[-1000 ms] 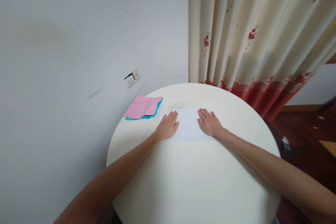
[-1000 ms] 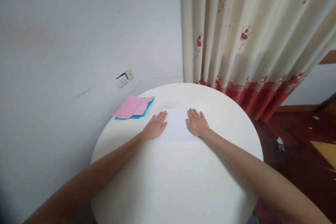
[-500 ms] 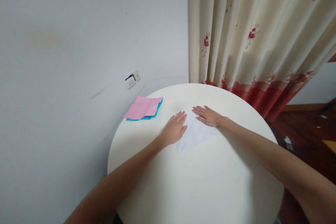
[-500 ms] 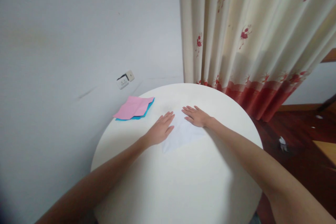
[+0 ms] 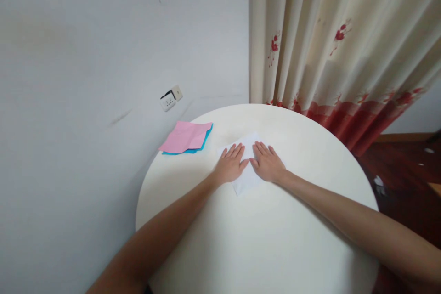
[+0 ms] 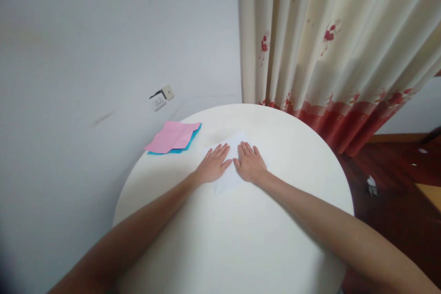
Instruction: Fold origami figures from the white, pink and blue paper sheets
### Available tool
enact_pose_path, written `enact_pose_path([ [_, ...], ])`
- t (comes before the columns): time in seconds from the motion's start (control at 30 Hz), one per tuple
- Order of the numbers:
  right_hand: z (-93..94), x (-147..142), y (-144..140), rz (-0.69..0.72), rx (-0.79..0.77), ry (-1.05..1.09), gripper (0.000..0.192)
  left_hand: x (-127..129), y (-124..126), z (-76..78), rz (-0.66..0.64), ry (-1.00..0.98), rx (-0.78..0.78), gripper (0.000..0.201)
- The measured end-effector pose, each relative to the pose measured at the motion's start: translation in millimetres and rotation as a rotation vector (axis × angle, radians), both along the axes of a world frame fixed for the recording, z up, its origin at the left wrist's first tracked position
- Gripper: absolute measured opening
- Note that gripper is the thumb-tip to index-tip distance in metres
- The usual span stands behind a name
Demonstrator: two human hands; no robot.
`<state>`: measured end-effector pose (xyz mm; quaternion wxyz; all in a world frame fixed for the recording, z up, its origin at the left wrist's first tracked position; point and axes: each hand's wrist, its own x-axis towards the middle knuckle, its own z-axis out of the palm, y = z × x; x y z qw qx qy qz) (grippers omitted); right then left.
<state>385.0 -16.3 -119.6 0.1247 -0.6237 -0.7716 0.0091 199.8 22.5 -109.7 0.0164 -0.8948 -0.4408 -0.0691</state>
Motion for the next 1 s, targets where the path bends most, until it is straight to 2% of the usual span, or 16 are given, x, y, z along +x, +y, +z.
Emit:
enact_pose_path([
  [0.23, 4.4, 25.9, 15.5, 0.124, -0.020, -0.014, 0.068, -29.6, 19.8, 2.9, 0.142, -0.016, -0.054, 0.058],
  [0.37, 9.2, 34.3, 12.3, 0.197, -0.052, 0.005, 0.067, -35.2, 21.7, 2.7, 0.180, -0.095, -0.040, 0.052],
  [0.5, 18.4, 39.4, 3.3, 0.378, -0.061, 0.060, 0.064, -30.2, 21.1, 5.9, 0.136, -0.223, -0.064, 0.049],
  [0.57, 22.0, 41.5, 2.1, 0.413, -0.031, 0.104, 0.060, -27.5, 20.3, 8.0, 0.085, -0.295, -0.076, 0.046],
  [0.63, 23.6, 45.7, 4.9, 0.341, 0.035, 0.158, 0.054, -26.0, 19.3, 9.8, 0.049, -0.369, -0.085, 0.043],
  [0.8, 19.2, 73.3, 20.3, -0.047, 0.238, 0.414, 0.046, -27.0, 17.8, 13.7, 0.093, -0.534, -0.129, 0.039],
  [0.93, 13.6, 97.0, 27.8, -0.256, 0.186, 0.596, 0.039, -30.0, 19.3, 15.5, 0.079, -0.573, -0.146, 0.037],
  [1.0, 11.6, 101.9, 29.6, -0.317, 0.151, 0.649, 0.037, -31.1, 20.5, 14.9, 0.063, -0.573, -0.140, 0.036],
])
